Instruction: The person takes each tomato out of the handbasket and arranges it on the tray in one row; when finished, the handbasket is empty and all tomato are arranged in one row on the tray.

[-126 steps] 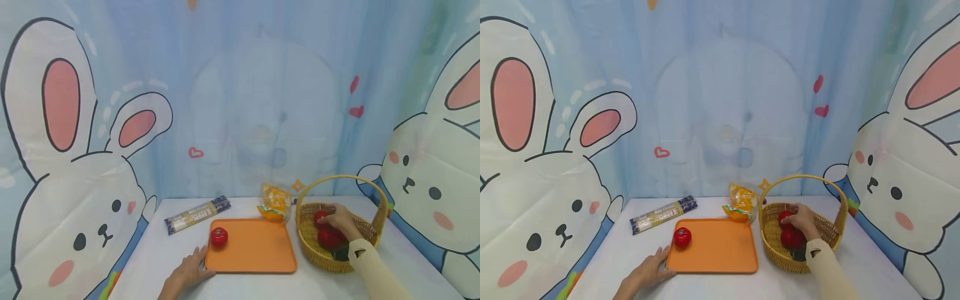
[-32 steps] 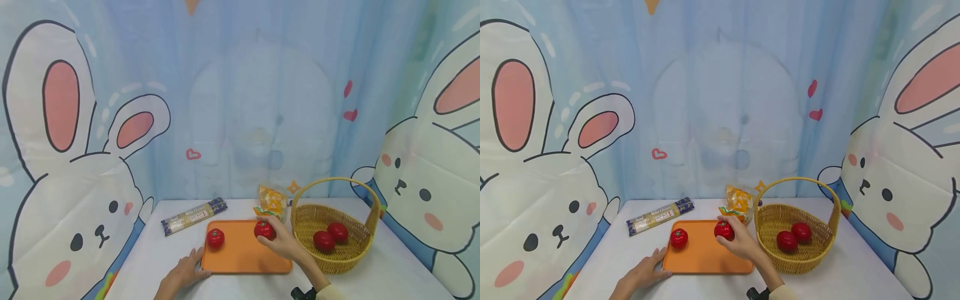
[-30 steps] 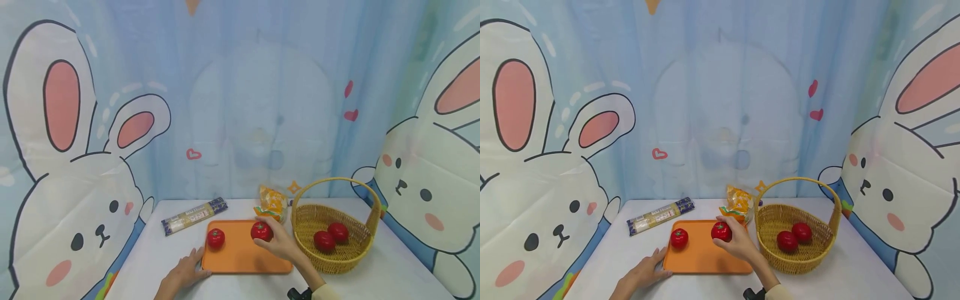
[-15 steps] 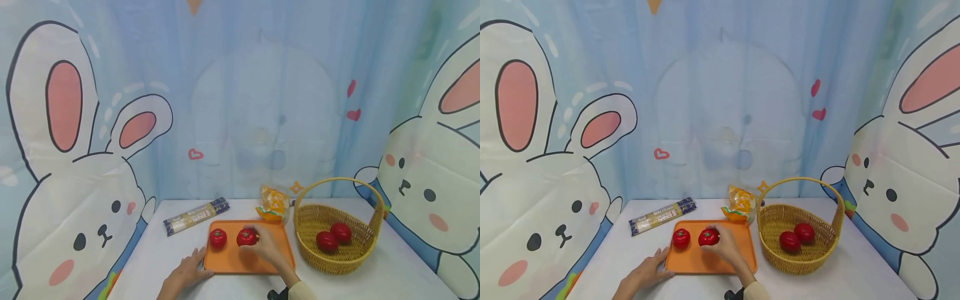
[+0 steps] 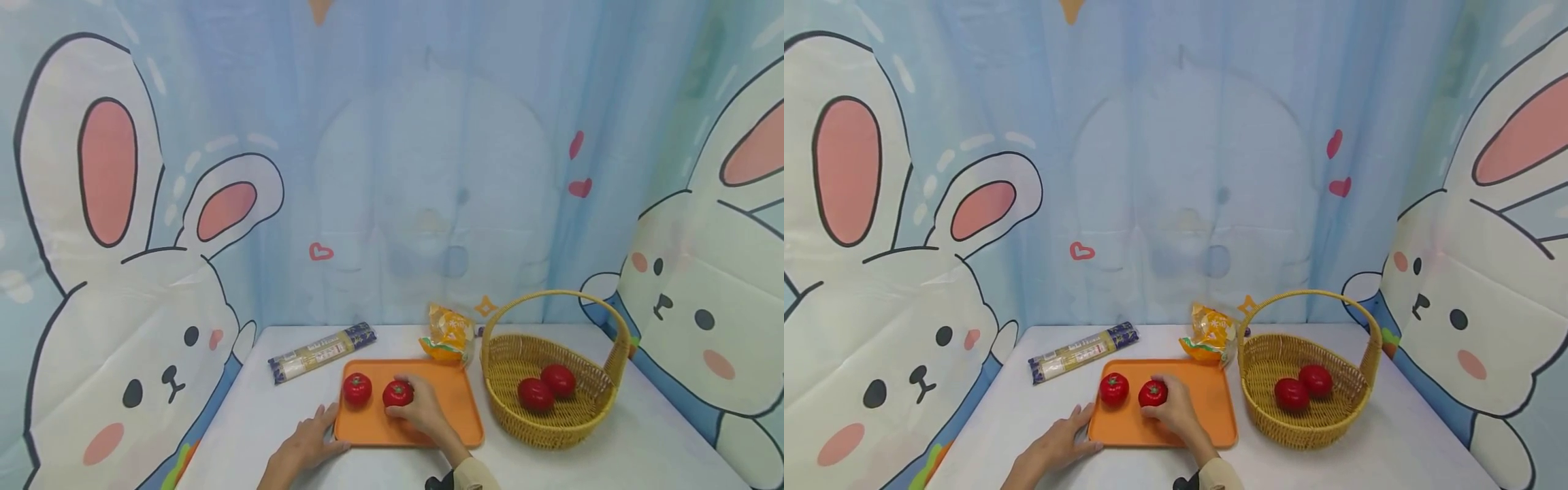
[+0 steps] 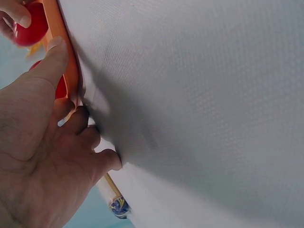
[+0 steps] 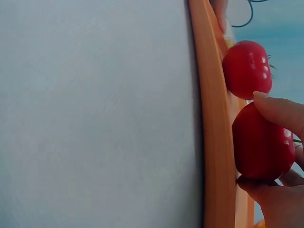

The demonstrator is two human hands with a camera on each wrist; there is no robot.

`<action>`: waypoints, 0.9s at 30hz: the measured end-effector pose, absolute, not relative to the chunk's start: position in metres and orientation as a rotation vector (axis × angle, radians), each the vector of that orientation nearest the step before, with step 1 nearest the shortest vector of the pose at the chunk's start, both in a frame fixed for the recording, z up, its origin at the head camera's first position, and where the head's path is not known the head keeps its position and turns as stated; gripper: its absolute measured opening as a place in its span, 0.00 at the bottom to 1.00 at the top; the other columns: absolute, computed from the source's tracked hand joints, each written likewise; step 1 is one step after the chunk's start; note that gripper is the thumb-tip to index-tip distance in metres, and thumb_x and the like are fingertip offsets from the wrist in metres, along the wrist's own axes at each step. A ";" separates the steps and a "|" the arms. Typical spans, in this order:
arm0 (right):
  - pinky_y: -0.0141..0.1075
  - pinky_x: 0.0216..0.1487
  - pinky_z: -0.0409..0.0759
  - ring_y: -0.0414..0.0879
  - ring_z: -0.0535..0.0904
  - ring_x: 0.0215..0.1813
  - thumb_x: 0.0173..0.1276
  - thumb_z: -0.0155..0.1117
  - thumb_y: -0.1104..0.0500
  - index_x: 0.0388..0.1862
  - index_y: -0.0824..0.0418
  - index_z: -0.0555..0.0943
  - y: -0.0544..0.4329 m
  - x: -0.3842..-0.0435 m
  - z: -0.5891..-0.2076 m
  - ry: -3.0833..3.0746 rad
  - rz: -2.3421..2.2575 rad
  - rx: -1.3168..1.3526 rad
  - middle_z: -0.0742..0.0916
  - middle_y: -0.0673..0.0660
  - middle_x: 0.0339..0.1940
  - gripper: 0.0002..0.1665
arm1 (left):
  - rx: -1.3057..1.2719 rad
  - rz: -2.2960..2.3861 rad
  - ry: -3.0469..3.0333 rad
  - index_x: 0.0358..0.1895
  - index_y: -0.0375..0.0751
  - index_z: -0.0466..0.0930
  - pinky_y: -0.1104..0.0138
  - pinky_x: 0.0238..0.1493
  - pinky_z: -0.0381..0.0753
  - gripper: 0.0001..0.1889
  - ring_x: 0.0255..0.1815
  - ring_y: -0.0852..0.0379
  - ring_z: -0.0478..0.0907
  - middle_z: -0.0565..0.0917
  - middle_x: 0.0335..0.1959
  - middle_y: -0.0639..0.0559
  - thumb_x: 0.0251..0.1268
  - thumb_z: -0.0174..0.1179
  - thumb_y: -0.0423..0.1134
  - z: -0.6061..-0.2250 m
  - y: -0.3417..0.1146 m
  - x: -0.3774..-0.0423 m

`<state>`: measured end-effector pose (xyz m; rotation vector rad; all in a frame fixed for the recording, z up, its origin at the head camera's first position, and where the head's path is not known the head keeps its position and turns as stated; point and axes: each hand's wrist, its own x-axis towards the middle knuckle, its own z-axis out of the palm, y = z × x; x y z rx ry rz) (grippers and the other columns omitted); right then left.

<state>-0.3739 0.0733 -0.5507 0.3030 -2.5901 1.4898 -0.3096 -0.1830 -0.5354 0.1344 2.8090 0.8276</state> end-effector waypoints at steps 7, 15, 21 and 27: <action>0.66 0.70 0.79 0.66 0.80 0.67 0.56 0.88 0.65 0.65 0.65 0.79 0.068 -0.377 -0.551 -2.622 1.455 0.322 0.86 0.65 0.62 0.40 | 0.140 0.820 2.796 0.83 0.40 0.67 0.21 0.72 0.61 0.46 0.77 0.14 0.60 0.64 0.81 0.25 0.68 0.73 0.56 -0.536 -0.182 -0.311; 0.65 0.68 0.82 0.65 0.82 0.64 0.58 0.87 0.64 0.64 0.64 0.76 0.062 -0.383 -0.555 -2.620 1.434 0.383 0.86 0.65 0.60 0.38 | 0.102 0.827 2.790 0.82 0.41 0.67 0.21 0.72 0.61 0.45 0.77 0.13 0.60 0.64 0.81 0.26 0.67 0.75 0.56 -0.537 -0.182 -0.311; 0.64 0.67 0.82 0.65 0.82 0.64 0.59 0.87 0.64 0.66 0.64 0.76 0.058 -0.388 -0.557 -2.624 1.449 0.334 0.86 0.66 0.61 0.39 | 0.094 0.813 2.797 0.82 0.42 0.68 0.21 0.70 0.63 0.45 0.77 0.14 0.61 0.65 0.81 0.26 0.67 0.75 0.56 -0.540 -0.182 -0.313; 0.64 0.68 0.82 0.66 0.81 0.65 0.59 0.87 0.64 0.68 0.66 0.74 0.056 -0.389 -0.556 -2.621 1.459 0.316 0.85 0.68 0.63 0.42 | 0.096 0.803 2.801 0.82 0.42 0.68 0.21 0.70 0.64 0.45 0.76 0.14 0.61 0.65 0.81 0.26 0.67 0.75 0.56 -0.542 -0.182 -0.315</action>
